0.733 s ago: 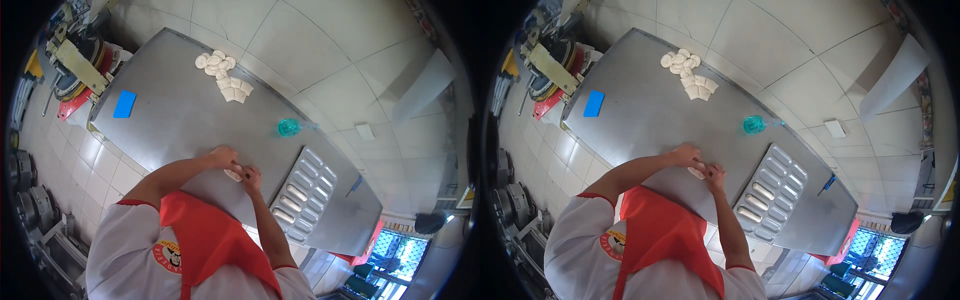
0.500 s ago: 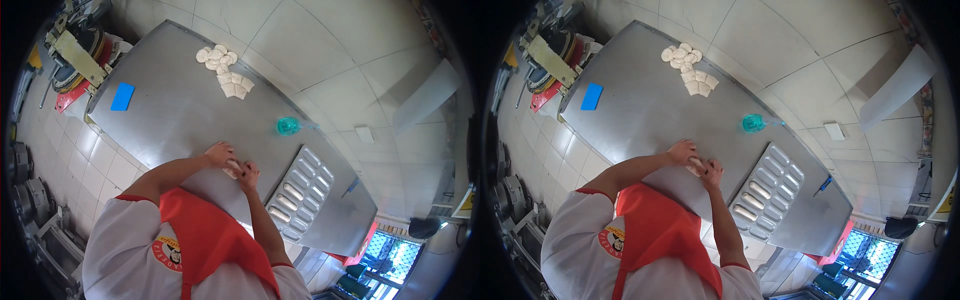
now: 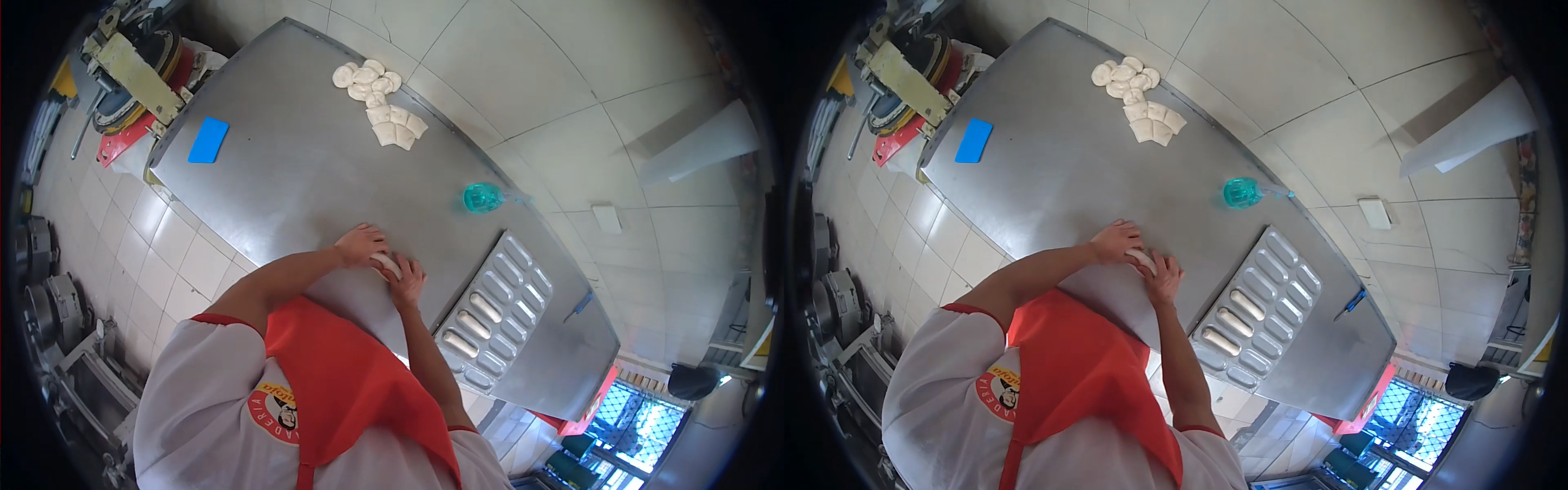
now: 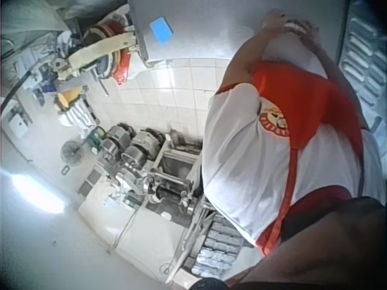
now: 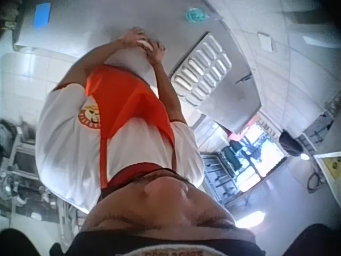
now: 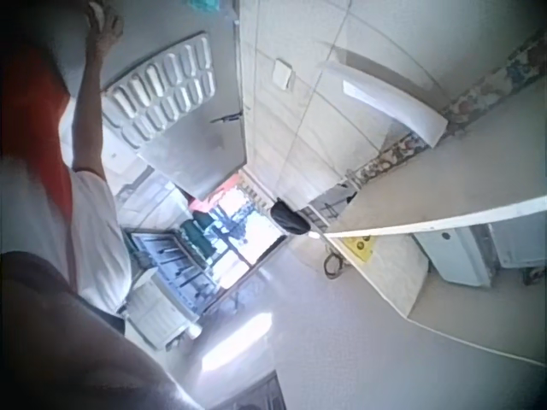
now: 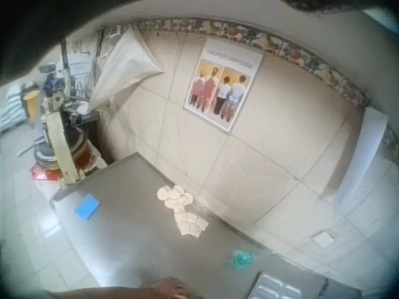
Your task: The person shapes dough pieces by hand and places them onto a metal baking tray.
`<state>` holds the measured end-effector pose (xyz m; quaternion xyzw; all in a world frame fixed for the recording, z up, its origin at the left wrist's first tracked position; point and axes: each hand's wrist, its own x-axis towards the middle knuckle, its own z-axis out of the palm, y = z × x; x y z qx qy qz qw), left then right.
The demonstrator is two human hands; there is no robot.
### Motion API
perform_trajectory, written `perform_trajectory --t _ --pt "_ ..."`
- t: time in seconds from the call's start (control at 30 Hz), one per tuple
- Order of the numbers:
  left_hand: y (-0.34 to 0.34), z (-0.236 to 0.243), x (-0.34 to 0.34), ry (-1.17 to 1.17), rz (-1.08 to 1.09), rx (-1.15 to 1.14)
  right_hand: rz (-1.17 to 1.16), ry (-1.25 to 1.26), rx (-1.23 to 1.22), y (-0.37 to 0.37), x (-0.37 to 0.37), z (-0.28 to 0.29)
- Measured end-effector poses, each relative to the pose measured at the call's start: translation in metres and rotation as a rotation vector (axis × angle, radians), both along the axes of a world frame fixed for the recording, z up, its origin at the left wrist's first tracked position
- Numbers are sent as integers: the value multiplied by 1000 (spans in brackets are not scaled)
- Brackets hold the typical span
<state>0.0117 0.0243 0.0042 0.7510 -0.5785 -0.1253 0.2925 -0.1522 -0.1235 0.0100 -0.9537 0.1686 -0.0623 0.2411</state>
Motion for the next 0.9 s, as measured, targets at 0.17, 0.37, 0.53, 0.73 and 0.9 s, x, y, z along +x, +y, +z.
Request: perform_trajectory --t 0.17,0.37,0.53,0.73,0.9 --pt "9 16 -7 66 -123 200 68 -24 15 6 -21 1" --pt "14 7 -10 -17 -39 57 60 -25 21 4 -11 2" --pt "26 -3 -20 -118 -128 60 12 13 -35 15 -18 -5" --pt "58 21 -29 135 20 -34 -26 88 -120 66 -23 32" --pt "97 33 -34 416 333 -140 -131 71 -47 116 -21 3"
